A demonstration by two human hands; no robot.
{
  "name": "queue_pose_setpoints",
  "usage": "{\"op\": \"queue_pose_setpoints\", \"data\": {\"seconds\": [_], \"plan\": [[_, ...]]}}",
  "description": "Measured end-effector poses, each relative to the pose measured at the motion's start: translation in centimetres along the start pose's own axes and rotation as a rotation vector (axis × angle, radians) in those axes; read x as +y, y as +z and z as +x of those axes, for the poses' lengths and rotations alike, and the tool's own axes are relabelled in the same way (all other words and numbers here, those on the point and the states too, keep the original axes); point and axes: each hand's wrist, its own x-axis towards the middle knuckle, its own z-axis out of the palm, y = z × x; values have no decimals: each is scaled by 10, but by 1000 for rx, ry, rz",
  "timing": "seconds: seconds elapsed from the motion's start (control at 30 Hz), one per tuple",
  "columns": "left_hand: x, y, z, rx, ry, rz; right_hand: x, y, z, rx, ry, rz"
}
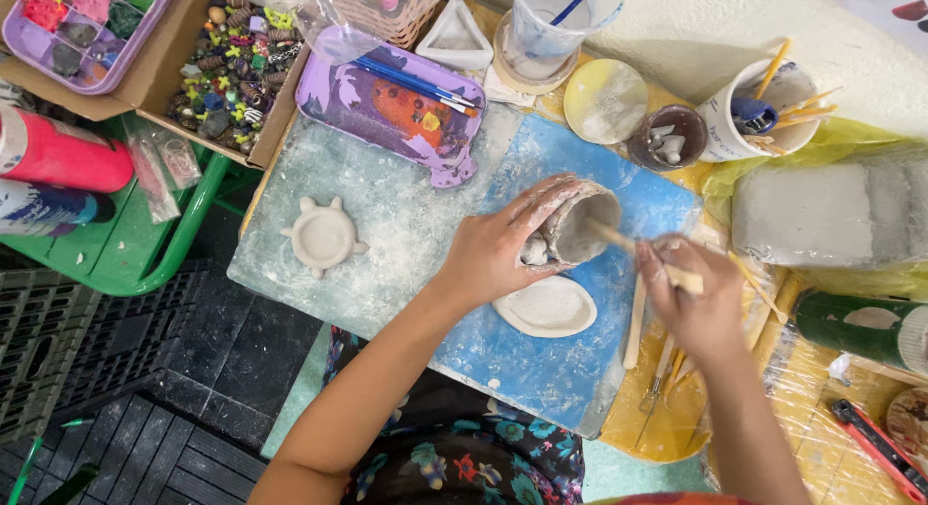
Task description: The person mixes clay with a wooden tool and then molds the clay by hand into various shapes on a table.
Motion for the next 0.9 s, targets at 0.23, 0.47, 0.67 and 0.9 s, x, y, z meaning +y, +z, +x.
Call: {"op": "queue_pose_setpoints", "data": {"seconds": [0.23, 0.47, 0.67, 0.9], "plan": [[-1, 2, 0, 29, 36, -6, -33, 48, -35, 320, 562, 802], [-1, 2, -1, 23, 126, 19, -32, 21, -20, 288, 10, -144], [-1, 2, 1, 9, 22, -65, -47, 47, -36, 285, 563, 808], [1, 4, 5, 38, 27, -242, -56, 36, -19, 421, 326, 200]]}}
